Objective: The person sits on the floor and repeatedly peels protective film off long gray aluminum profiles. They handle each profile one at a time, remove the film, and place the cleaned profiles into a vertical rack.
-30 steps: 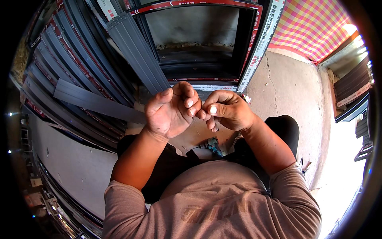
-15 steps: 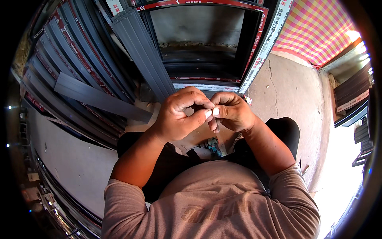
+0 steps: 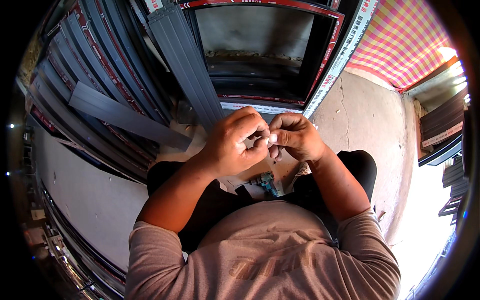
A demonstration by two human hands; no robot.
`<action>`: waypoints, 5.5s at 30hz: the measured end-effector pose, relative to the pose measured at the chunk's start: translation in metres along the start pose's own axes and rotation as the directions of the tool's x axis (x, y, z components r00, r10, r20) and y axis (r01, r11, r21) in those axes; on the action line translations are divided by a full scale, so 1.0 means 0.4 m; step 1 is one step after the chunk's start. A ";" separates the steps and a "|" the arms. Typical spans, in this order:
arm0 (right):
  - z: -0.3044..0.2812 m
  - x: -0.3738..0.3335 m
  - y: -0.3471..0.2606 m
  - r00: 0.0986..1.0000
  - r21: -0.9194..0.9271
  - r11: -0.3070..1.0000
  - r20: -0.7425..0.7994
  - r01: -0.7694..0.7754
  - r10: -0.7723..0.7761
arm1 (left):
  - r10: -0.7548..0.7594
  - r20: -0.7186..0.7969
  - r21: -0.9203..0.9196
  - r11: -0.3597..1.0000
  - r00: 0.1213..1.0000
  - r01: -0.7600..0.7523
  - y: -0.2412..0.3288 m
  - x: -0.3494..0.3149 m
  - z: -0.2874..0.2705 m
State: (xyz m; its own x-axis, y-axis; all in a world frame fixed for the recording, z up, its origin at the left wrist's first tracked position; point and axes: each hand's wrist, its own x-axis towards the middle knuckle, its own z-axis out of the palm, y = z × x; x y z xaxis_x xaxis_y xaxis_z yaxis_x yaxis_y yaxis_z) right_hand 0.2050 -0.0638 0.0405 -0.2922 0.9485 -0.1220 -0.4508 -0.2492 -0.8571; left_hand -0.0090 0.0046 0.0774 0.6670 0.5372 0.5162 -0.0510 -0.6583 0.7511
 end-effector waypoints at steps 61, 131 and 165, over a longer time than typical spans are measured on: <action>0.020 -0.014 -0.012 0.950 -0.093 0.947 0.096 0.306 -0.298 | -0.434 0.276 -0.957 -0.203 0.857 0.206 -0.057 -0.011 0.013; 0.121 -0.098 -0.132 0.901 -0.577 0.730 0.023 0.366 -0.434 | -0.572 -0.322 -0.923 0.368 0.755 -0.114 0.050 -0.094 -0.387; -0.102 0.177 -0.133 0.999 -0.933 0.358 0.035 0.044 -0.030 | 0.274 -0.542 0.788 0.496 0.794 0.366 -0.228 0.216 -0.372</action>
State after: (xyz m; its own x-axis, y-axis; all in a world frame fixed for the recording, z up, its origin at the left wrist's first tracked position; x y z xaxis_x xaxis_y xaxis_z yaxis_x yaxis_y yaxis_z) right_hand 0.2426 0.0245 0.0573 -0.3083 0.9480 -0.0788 0.6126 0.1345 -0.7789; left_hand -0.0572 0.1895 0.1148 0.1131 0.5320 0.8392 0.8044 -0.5448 0.2369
